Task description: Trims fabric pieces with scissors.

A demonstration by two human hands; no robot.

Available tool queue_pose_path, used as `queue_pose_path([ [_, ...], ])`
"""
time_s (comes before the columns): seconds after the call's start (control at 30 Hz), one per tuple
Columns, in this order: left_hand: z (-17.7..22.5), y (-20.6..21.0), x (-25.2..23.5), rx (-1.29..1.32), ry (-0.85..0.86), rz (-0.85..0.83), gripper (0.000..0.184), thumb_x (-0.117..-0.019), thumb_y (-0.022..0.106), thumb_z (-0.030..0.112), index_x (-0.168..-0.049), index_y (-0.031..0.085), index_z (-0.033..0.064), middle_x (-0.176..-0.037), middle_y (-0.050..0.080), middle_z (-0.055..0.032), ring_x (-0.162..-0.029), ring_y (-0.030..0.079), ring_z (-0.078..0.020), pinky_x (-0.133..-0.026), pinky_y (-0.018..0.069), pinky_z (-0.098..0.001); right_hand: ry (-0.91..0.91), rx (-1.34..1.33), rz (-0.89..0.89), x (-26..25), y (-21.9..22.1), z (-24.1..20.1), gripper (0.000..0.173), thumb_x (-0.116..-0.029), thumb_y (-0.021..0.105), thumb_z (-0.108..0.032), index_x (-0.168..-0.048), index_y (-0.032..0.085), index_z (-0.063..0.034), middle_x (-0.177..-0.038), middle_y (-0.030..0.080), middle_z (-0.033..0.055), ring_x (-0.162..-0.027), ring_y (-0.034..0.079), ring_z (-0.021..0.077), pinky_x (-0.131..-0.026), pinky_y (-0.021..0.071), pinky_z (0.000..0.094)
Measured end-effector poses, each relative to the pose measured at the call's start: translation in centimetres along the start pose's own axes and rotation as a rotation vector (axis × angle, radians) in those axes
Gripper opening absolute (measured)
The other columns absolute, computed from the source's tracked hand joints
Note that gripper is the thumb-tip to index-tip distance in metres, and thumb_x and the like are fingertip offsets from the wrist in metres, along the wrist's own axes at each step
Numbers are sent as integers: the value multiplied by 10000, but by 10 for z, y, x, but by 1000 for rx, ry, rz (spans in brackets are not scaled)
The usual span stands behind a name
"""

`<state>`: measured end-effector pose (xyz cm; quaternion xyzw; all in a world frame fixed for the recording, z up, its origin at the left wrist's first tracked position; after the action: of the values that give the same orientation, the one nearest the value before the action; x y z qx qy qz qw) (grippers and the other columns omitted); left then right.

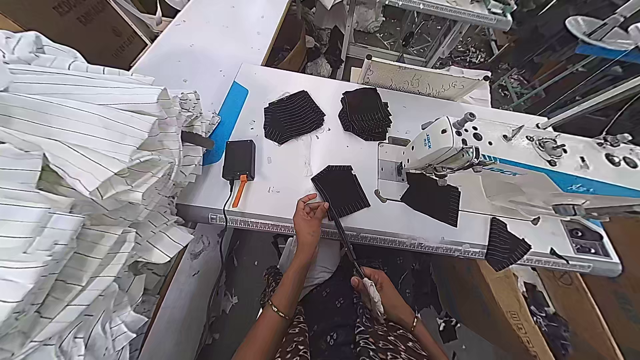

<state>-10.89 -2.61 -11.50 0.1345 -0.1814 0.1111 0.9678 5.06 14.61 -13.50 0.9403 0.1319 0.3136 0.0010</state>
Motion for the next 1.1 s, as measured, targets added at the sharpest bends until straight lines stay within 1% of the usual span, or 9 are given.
queue_pose_path([
  [0.13,-1,-1,0,5,-1,-9,404,-910,670,-87,-1275,496,-82,-865,727,-81,-722,710,-112,-701,598,-263,13,-42,-41,-5,5,-5,408,-930,665,-561,-830,559,-181,-576,483,-116,-474,469,-7,-475,407,181],
  [0.4,1,-3,1,3,15,-18,435,-906,666,-98,-1303,490,-76,-877,724,-78,-723,710,-112,-695,603,-258,37,-16,-15,-9,5,-5,356,-936,708,-459,-811,563,-158,-567,501,-93,-475,485,7,-479,417,190],
  [0.5,3,-2,-1,-48,54,-60,518,-891,658,-107,-1376,481,-61,-1117,697,-134,-728,694,-126,-674,599,-268,41,-28,-27,-9,6,-6,338,-958,677,-442,-812,565,-159,-561,503,-95,-470,488,4,-475,419,185],
  [0.57,5,-2,-3,-117,62,-119,512,-909,646,-91,-1402,516,-53,-1287,642,-154,-700,657,-87,-672,581,-246,41,-46,-50,-11,9,-8,346,-961,663,-462,-816,563,-164,-562,500,-99,-469,489,1,-472,418,181],
  [0.6,5,-2,-5,-157,64,-145,518,-913,647,-83,-1414,524,-49,-1258,663,-151,-670,643,-66,-666,572,-232,41,-60,-63,-12,11,-9,352,-960,662,-471,-819,558,-167,-562,497,-100,-467,485,-1,-468,414,178],
  [0.67,5,-2,-9,-213,70,-201,561,-910,654,-69,-1448,499,-46,-1096,710,-123,-624,622,-52,-648,559,-221,53,-78,-82,-14,13,-13,350,-963,654,-473,-829,547,-169,-565,486,-103,-467,476,-1,-468,409,177],
  [0.77,5,1,-11,-230,77,-302,648,-905,647,-71,-1511,419,-37,-1298,645,-141,-657,633,-40,-678,570,-219,63,-67,-89,-17,13,-18,347,-960,662,-467,-833,544,-167,-569,483,-97,-470,475,7,-473,412,184],
  [0.9,6,5,-13,-254,73,-407,698,-902,644,-62,-1541,367,-28,-1533,473,-142,-674,624,-15,-684,565,-209,72,-9,-76,-17,9,-16,360,-945,687,-475,-828,556,-162,-569,490,-96,-473,479,12,-478,417,193],
  [1.1,8,12,-14,-348,41,-537,762,-898,648,-57,-1578,312,14,-1671,244,-123,-662,581,4,-651,540,-212,81,-86,-85,-17,16,-17,324,-991,619,-438,-832,548,-165,-564,496,-98,-453,476,-1,-450,409,168],
])
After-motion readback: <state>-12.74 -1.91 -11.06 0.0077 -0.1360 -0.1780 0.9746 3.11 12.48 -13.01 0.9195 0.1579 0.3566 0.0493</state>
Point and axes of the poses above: each hand's wrist, its own x-axis away from the middle knuckle, its own y-axis out of the palm, z = x × y, the point moved 10 cm from there along -x, towards the middle knuckle
